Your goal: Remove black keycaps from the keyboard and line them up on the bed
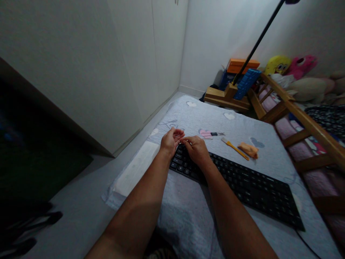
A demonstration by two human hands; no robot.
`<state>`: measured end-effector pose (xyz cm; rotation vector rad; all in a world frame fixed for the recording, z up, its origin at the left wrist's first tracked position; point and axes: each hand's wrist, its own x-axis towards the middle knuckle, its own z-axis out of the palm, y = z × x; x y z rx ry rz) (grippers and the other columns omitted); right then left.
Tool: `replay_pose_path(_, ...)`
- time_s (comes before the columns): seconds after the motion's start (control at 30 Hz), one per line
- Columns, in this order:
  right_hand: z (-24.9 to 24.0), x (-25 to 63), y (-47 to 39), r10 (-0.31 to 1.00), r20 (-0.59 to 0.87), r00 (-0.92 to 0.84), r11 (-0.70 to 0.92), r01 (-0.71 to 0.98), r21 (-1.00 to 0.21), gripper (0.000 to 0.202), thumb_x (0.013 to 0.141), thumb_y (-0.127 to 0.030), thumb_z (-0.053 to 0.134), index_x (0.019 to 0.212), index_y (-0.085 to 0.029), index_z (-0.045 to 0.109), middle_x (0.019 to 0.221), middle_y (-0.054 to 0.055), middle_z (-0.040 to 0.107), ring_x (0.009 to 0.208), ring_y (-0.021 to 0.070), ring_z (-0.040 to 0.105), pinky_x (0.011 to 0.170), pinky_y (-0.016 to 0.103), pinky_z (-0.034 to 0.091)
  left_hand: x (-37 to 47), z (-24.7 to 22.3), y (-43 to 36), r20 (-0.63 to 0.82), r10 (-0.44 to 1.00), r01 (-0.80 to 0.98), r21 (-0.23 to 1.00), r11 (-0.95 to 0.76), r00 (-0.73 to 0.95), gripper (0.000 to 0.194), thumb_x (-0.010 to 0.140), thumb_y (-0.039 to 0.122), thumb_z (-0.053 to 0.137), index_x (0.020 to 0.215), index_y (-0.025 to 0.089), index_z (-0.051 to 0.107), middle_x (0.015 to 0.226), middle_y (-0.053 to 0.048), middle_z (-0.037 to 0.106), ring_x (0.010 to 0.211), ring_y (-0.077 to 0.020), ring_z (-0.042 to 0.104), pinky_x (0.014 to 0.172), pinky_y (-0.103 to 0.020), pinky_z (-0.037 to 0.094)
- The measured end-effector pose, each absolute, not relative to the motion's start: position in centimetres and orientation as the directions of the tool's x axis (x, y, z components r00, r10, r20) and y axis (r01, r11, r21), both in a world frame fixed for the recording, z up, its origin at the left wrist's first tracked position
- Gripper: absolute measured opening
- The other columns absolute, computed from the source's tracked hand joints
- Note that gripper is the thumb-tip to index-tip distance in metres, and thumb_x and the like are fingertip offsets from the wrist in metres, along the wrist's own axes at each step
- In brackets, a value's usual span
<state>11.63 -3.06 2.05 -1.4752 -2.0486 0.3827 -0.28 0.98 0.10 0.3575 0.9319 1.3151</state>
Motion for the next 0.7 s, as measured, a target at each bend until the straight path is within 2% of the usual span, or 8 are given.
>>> replay_pose_path(0.13, 2.4, 12.0, -3.1, 0.938, 0.274, -0.213, 0.334, 0.770, -0.543, 0.023, 0.091, -0.017, 0.055, 0.092, -0.023, 0.077, 0.095, 0.006, 0.077, 0.089, 0.0208, 0.066, 0.084, 0.032, 0.046, -0.2, -0.4, 1.0, -0.306, 0.951, -0.596, 0.773, 0.217, -0.050, 0.029, 0.090, 0.039, 0.056, 0.073, 0.016, 0.063, 0.080, -0.008, 0.070, 0.076, -0.0175, 0.068, 0.078, -0.030, 0.051)
replay_pose_path(0.37, 2.8, 13.2, -2.8, 0.952, 0.241, -0.188, 0.293, 0.785, -0.545, 0.024, 0.090, -0.017, 0.053, 0.084, -0.020, 0.076, 0.086, 0.006, 0.077, 0.082, 0.0189, 0.067, 0.076, 0.028, 0.044, -0.1, -0.7, 0.9, -0.162, 0.981, -0.385, 0.916, 0.108, -0.110, 0.028, 0.089, 0.041, 0.052, 0.079, 0.017, 0.062, 0.090, -0.007, 0.070, 0.078, -0.0161, 0.067, 0.066, -0.024, 0.048)
replay_pose_path(0.53, 3.5, 14.5, -2.6, 0.965, 0.231, -0.123, 0.242, 0.760, -0.604, 0.024, 0.088, -0.017, 0.053, 0.079, -0.019, 0.075, 0.080, 0.005, 0.076, 0.074, 0.0165, 0.066, 0.071, 0.026, 0.042, -0.2, -1.3, 1.3, -0.052, 0.979, -0.073, 0.997, 0.039, -0.197, 0.018, 0.085, 0.026, 0.046, 0.083, 0.018, 0.062, 0.088, -0.004, 0.069, 0.068, -0.0133, 0.062, 0.061, -0.024, 0.045)
replay_pose_path(0.6, 3.8, 15.0, -2.6, 0.966, 0.233, -0.111, 0.235, 0.752, -0.615, 0.024, 0.088, -0.018, 0.053, 0.077, -0.018, 0.074, 0.078, 0.004, 0.075, 0.072, 0.0159, 0.065, 0.070, 0.026, 0.041, -0.4, -1.6, 1.4, -0.005, 0.978, 0.053, 0.998, 0.016, -0.207, 0.016, 0.080, 0.018, 0.046, 0.082, 0.019, 0.062, 0.082, -0.003, 0.070, 0.066, -0.0135, 0.060, 0.065, -0.026, 0.047)
replay_pose_path(0.7, 4.0, 15.4, -2.6, 0.968, 0.223, -0.114, 0.232, 0.745, -0.625, 0.023, 0.088, -0.018, 0.054, 0.076, -0.018, 0.074, 0.076, 0.004, 0.075, 0.069, 0.0152, 0.063, 0.069, 0.025, 0.041, -0.5, -2.0, 1.5, 0.060, 0.981, 0.178, 0.984, -0.026, -0.185, 0.016, 0.075, 0.014, 0.048, 0.079, 0.019, 0.063, 0.076, -0.003, 0.070, 0.073, -0.0163, 0.064, 0.073, -0.028, 0.047)
